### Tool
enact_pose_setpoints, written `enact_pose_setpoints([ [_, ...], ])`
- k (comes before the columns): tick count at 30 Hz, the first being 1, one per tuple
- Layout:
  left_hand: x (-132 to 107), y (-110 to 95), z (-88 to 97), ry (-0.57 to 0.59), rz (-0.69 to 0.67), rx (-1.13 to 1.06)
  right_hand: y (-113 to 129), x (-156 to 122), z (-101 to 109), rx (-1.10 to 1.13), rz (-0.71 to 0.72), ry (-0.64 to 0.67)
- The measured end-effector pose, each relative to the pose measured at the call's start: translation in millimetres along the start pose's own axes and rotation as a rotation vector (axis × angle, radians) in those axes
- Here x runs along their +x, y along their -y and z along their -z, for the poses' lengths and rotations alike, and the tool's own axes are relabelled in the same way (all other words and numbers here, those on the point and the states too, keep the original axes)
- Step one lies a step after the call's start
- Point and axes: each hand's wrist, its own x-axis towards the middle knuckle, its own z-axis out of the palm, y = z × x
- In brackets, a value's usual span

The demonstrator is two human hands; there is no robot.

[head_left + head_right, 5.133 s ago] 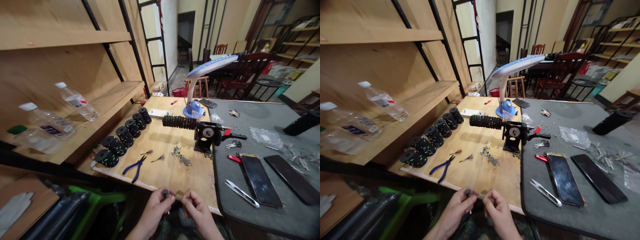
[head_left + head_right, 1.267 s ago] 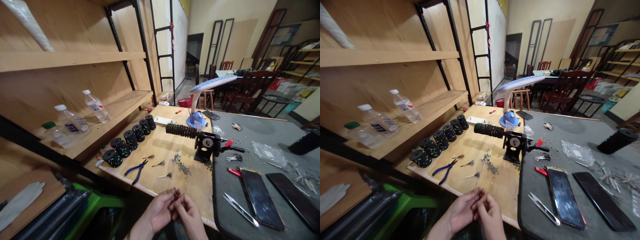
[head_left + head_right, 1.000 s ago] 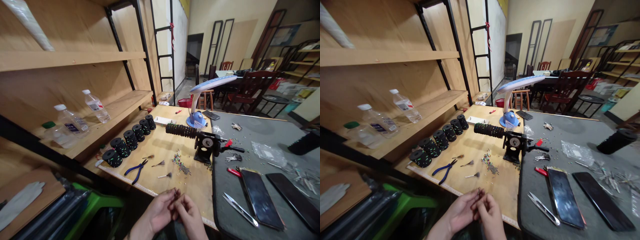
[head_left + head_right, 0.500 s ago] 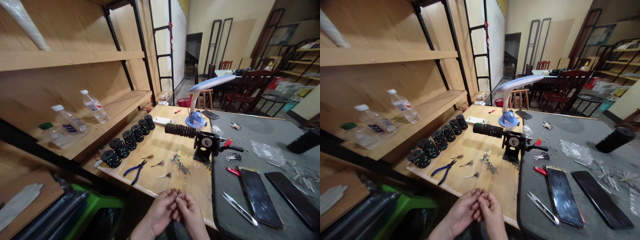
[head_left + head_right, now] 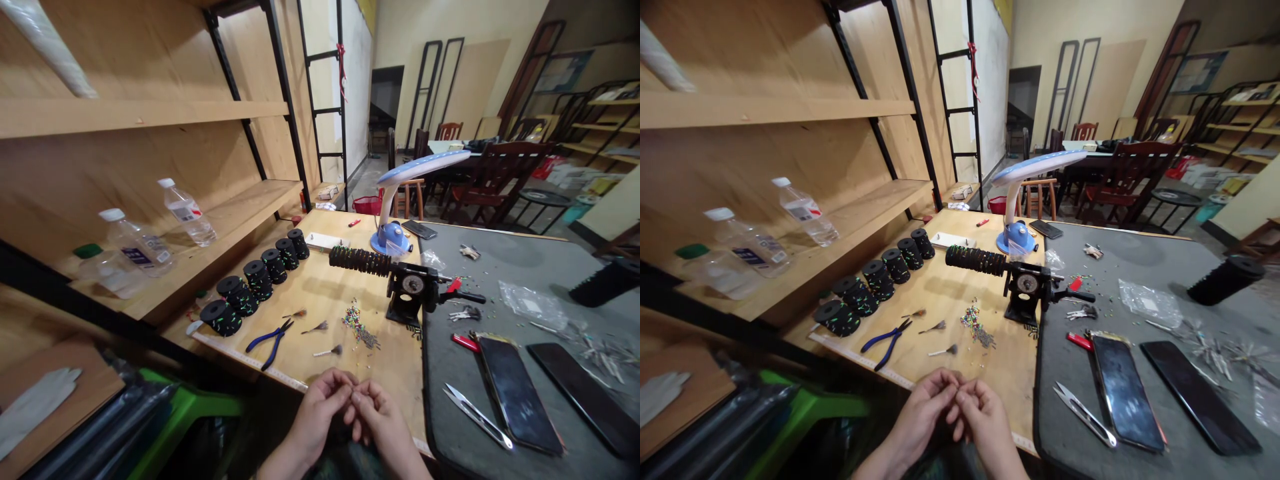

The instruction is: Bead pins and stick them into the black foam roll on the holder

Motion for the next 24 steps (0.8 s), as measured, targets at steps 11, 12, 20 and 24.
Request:
enact_pose_setpoints([
  [11, -6, -37, 3.5, 0.059, -0.031, 0.115, 21, -13, -8, -0.663, 0.389, 0.029],
  [12, -8, -41, 2.2, 0.062, -0.024, 0.095, 23, -13, -9, -0.689, 0.424, 0.026],
  [20, -19, -84, -9.0, 0.154, 0.029, -0.212, 34, 7, -8, -0.795, 0.736, 0.024],
  [24, -27, -108, -11.9, 0.215, -0.010, -0.313, 40, 22, -5, -0.855, 0.847, 0.021],
])
